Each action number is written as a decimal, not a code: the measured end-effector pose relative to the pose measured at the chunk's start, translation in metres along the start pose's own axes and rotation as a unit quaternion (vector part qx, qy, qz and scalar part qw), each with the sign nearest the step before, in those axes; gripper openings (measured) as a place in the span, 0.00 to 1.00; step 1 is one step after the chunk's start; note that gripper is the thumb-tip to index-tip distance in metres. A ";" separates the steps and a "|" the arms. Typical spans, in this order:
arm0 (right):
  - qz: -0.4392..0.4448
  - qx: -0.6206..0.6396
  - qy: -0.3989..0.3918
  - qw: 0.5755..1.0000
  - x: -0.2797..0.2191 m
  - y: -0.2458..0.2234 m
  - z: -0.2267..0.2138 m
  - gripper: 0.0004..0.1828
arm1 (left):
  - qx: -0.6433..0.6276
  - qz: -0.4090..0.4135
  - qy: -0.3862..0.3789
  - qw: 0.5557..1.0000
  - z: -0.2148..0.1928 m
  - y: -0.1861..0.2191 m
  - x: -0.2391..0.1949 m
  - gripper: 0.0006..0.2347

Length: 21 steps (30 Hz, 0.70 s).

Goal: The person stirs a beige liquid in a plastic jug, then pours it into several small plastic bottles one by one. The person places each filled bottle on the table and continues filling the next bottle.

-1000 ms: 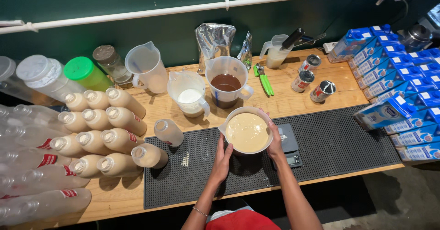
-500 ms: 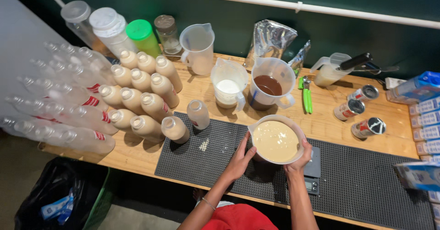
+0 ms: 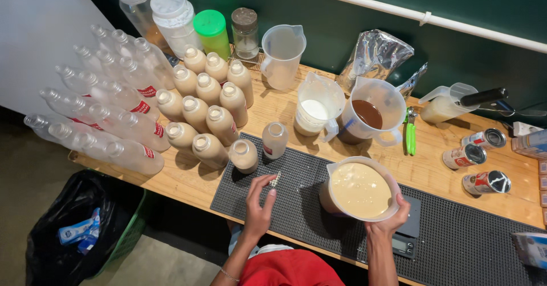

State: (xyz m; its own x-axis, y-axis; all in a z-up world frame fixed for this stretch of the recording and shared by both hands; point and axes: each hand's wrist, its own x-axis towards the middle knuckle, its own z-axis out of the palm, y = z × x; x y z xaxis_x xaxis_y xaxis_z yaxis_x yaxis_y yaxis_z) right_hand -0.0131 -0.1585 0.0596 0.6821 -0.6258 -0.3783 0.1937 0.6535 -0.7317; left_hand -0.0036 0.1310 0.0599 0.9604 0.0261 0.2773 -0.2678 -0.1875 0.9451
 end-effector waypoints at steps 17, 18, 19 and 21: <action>-0.048 0.024 0.050 0.997 -0.121 0.101 0.065 0.30 | 0.037 0.028 -0.094 0.995 -0.075 -0.060 0.094 0.23; -0.049 0.029 0.041 0.998 -0.126 0.105 0.070 0.29 | 0.039 0.034 -0.097 0.994 -0.076 -0.066 0.097 0.22; -0.055 0.032 0.046 0.997 -0.129 0.109 0.075 0.29 | 0.035 0.037 -0.104 0.993 -0.078 -0.067 0.099 0.22; -0.040 0.046 0.045 0.997 -0.137 0.114 0.081 0.29 | 0.062 0.041 -0.144 0.987 -0.082 -0.068 0.099 0.20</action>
State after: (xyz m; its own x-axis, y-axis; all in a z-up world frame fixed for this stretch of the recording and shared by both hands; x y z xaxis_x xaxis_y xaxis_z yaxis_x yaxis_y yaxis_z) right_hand -0.0278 0.0361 0.0741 0.5971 -0.7098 -0.3738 0.3106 0.6342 -0.7080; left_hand 0.1037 0.2271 0.0378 0.9228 -0.2702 0.2748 -0.3513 -0.2966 0.8880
